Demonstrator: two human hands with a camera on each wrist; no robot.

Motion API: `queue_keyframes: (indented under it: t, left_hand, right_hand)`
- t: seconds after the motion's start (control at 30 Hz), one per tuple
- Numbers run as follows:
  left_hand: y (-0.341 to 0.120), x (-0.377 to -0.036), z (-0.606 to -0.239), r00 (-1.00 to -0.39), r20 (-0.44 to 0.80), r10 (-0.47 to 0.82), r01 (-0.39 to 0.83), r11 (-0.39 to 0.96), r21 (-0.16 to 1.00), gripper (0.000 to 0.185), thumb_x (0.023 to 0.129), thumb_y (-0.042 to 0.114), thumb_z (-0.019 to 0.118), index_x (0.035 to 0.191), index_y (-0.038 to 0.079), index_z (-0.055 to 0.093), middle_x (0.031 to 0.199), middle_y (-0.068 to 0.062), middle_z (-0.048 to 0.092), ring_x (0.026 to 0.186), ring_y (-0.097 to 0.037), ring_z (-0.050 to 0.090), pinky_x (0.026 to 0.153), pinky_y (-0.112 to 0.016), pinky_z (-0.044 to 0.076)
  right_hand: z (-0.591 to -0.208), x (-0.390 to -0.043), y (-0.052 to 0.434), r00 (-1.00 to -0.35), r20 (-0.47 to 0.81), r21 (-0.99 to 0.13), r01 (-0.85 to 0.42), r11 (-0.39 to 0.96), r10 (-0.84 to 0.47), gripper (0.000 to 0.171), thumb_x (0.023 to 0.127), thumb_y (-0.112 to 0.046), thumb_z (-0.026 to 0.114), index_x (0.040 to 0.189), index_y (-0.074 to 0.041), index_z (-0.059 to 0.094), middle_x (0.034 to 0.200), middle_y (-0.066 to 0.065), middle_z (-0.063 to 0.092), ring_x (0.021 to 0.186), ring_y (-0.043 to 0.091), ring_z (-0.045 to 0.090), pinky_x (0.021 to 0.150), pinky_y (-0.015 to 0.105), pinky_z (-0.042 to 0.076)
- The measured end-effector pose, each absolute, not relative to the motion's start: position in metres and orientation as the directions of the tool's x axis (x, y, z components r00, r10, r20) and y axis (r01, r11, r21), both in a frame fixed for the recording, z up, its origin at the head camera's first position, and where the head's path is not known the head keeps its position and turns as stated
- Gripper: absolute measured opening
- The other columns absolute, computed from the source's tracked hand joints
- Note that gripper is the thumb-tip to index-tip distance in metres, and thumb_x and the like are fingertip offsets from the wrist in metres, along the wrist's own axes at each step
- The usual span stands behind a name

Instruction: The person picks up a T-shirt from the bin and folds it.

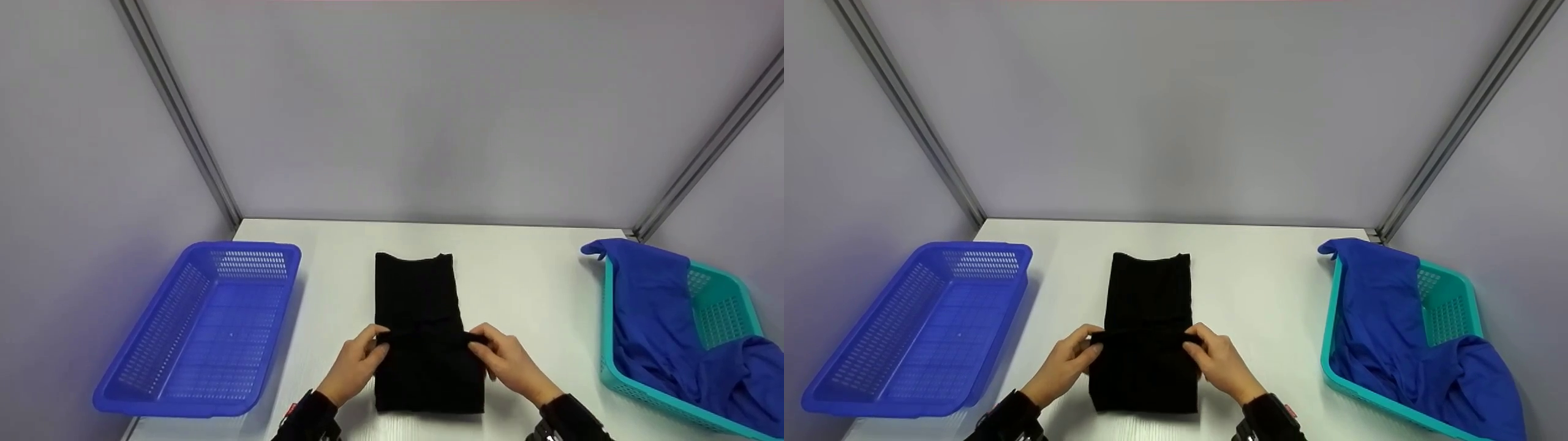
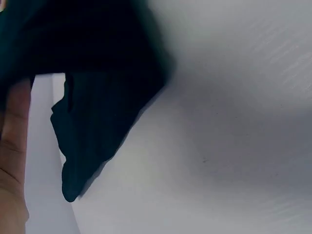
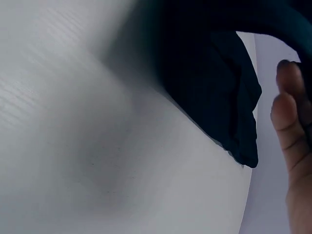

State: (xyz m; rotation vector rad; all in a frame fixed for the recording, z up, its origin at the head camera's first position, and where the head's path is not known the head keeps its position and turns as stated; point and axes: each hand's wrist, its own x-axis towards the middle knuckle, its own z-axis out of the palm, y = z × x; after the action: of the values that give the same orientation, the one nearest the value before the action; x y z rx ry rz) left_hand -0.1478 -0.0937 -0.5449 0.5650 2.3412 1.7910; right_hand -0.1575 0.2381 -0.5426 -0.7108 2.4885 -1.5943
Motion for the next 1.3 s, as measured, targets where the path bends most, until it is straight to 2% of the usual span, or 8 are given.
queue_keyframes:
  t: [0.2,0.47,0.63,0.8,0.97,1.03,1.13,1.3]
  left_hand:
    - [-0.091,-0.16,-0.554,-0.942,0.032,0.335,0.079,0.127,0.989,0.016,0.108,0.008,0.051,0.123,0.004,0.055,0.111,-0.01,0.071,0.094,-0.012,0.063,0.084,-0.027,0.049]
    - [-0.084,-0.175,-0.563,-0.935,-0.188,0.301,-0.238,-0.136,0.962,0.013,0.099,0.006,0.043,0.111,0.008,0.039,0.083,-0.001,0.051,0.074,-0.015,0.053,0.073,-0.03,0.044]
    - [-0.08,-0.181,-0.57,-0.944,-0.237,0.229,-0.277,-0.166,0.946,0.035,0.098,0.003,0.046,0.132,0.005,0.042,0.089,-0.005,0.059,0.074,-0.014,0.057,0.072,-0.029,0.048]
    - [-0.077,-0.183,-0.58,-0.962,-0.228,0.148,-0.232,-0.013,0.973,0.048,0.102,0.002,0.047,0.149,0.001,0.04,0.123,-0.02,0.065,0.076,-0.014,0.057,0.068,-0.028,0.046]
    - [-0.073,-0.182,-0.591,-0.987,-0.152,0.055,-0.135,0.244,0.96,0.039,0.103,-0.002,0.049,0.141,-0.002,0.049,0.097,-0.013,0.065,0.068,-0.014,0.052,0.065,-0.029,0.043]
    - [-0.07,-0.181,-0.595,-0.995,-0.096,0.015,-0.084,0.362,0.929,0.037,0.102,-0.003,0.052,0.139,-0.002,0.05,0.091,-0.012,0.065,0.068,-0.018,0.056,0.065,-0.034,0.046]
    - [-0.063,-0.176,-0.596,-0.999,0.016,-0.043,-0.01,0.542,0.84,0.042,0.1,-0.004,0.061,0.14,-0.002,0.05,0.106,-0.017,0.067,0.084,-0.029,0.065,0.074,-0.044,0.054]
    - [-0.062,-0.161,-0.593,-0.974,0.227,0.006,0.149,0.772,0.617,0.046,0.094,0.006,0.075,0.136,0.008,0.058,0.124,-0.016,0.054,0.102,-0.035,0.056,0.085,-0.05,0.051]
  right_hand:
    - [-0.545,-0.174,0.229,-0.938,0.099,-0.828,-0.263,0.495,-0.332,0.013,0.106,-0.017,0.063,0.114,-0.008,0.068,0.084,0.001,0.066,0.069,0.004,0.056,0.064,0.022,0.048]
    - [-0.555,-0.188,0.221,-0.953,-0.126,-0.939,0.025,0.342,-0.276,0.019,0.107,-0.013,0.057,0.123,-0.002,0.061,0.113,0.007,0.065,0.099,0.016,0.059,0.086,0.03,0.048]
    - [-0.564,-0.194,0.216,-0.951,-0.187,-0.961,0.124,0.249,-0.246,0.023,0.106,-0.01,0.056,0.125,0.003,0.055,0.115,0.009,0.063,0.1,0.017,0.06,0.087,0.031,0.049]
    - [-0.575,-0.196,0.211,-0.974,-0.203,-0.907,0.148,0.393,-0.103,0.021,0.104,-0.008,0.06,0.124,-0.002,0.061,0.092,0.004,0.058,0.079,0.015,0.054,0.073,0.029,0.044]
    - [-0.582,-0.196,0.206,-0.992,-0.127,-0.835,0.095,0.542,-0.021,0.023,0.1,-0.003,0.065,0.123,-0.003,0.065,0.081,0.004,0.055,0.066,0.017,0.048,0.064,0.031,0.041]
    - [-0.585,-0.195,0.204,-0.998,-0.059,-0.784,0.033,0.62,-0.023,0.024,0.099,-0.002,0.066,0.124,-0.002,0.064,0.085,0.007,0.061,0.069,0.02,0.054,0.066,0.034,0.045]
    - [-0.59,-0.191,0.204,-0.995,0.087,-0.676,-0.099,0.73,-0.055,0.033,0.097,-0.001,0.07,0.129,0.001,0.061,0.101,0.016,0.068,0.084,0.03,0.065,0.075,0.043,0.053]
    - [-0.599,-0.176,0.207,-0.902,0.385,-0.431,-0.362,0.826,-0.194,0.046,0.09,-0.004,0.08,0.132,-0.001,0.062,0.122,0.018,0.063,0.106,0.036,0.062,0.089,0.051,0.053]
